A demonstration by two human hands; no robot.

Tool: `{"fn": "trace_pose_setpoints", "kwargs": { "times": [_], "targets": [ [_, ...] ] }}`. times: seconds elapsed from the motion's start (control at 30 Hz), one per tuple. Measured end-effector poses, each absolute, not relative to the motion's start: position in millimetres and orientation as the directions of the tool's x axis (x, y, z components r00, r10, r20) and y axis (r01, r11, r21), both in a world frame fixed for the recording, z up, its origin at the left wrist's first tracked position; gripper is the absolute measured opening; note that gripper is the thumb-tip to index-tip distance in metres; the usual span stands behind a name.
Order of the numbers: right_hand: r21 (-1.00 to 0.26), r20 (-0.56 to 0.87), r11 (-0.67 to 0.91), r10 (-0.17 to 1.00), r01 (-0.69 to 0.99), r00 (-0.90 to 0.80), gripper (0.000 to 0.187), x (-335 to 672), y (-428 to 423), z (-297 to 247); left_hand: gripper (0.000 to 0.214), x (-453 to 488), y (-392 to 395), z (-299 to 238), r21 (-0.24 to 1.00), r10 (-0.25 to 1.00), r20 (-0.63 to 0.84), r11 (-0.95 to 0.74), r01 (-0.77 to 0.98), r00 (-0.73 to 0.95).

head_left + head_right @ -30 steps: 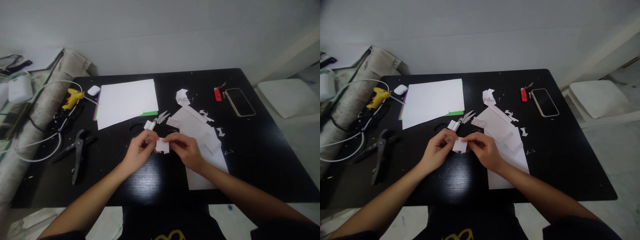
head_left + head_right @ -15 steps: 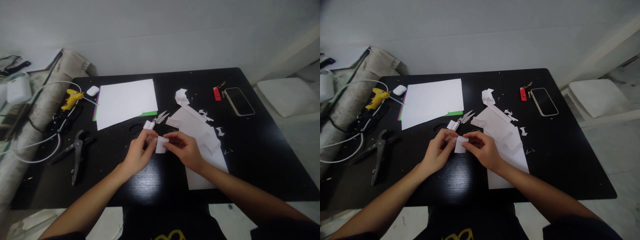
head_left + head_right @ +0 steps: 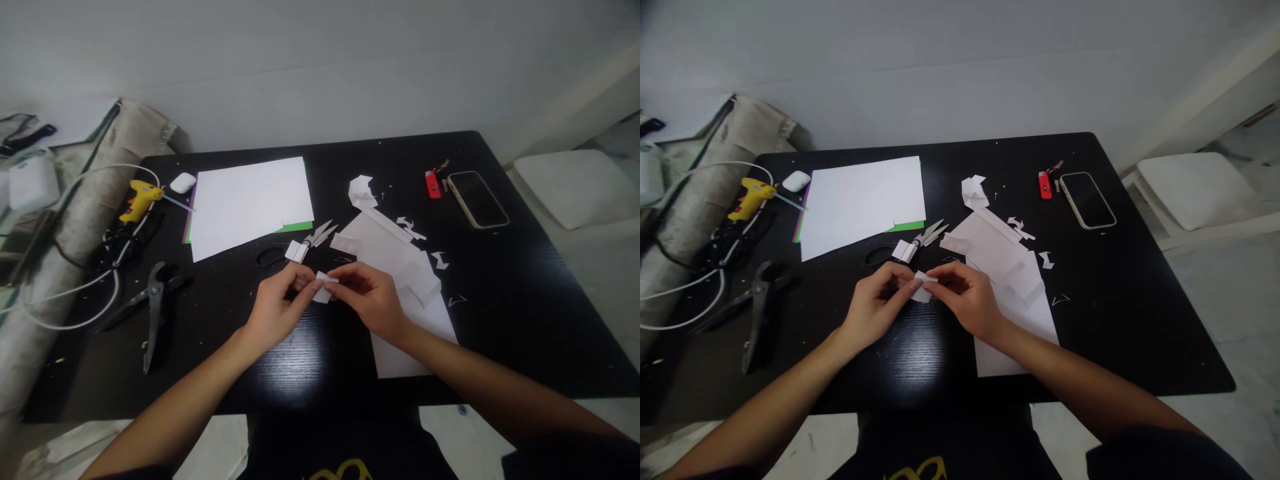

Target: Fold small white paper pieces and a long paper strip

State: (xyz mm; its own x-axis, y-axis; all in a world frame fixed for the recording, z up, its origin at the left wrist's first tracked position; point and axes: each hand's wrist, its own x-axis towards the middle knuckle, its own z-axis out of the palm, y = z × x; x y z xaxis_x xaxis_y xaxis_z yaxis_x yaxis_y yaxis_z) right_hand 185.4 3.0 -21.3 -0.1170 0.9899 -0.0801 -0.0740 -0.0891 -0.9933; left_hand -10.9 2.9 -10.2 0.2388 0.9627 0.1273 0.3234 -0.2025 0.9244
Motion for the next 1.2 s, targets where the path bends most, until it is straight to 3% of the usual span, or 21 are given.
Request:
{"fn": "trace_pose_setpoints", "kwargs": {
  "times": [0.37, 0.73, 1.2],
  "targets": [
    [-0.997, -0.049, -0.055, 0.992, -0.051, -0.117, 0.015, 185.5, 4.0, -18.7, 0.009, -10.5, 2.2, -10.5, 0.910, 0.956, 0.176, -0.249, 0.332, 0.235],
    [-0.999, -0.026, -0.028, 0.994, -0.021, -0.104, 0.013, 186.0, 2.6, -18.5, 0.019, -8.0, 1.5, -10.8, 0.943, 0.975, 0.083, -0.145, 0.301, 0.208],
    [-0.996, -0.074, -0.079, 0.992, -0.047, -0.104, 0.017, 184.7, 2.2, -19.8, 0.013, -9.3, 0.7, -7.0, 0.889, 0.958, 0.164, -0.247, 0.387, 0.234]
  ]
}}
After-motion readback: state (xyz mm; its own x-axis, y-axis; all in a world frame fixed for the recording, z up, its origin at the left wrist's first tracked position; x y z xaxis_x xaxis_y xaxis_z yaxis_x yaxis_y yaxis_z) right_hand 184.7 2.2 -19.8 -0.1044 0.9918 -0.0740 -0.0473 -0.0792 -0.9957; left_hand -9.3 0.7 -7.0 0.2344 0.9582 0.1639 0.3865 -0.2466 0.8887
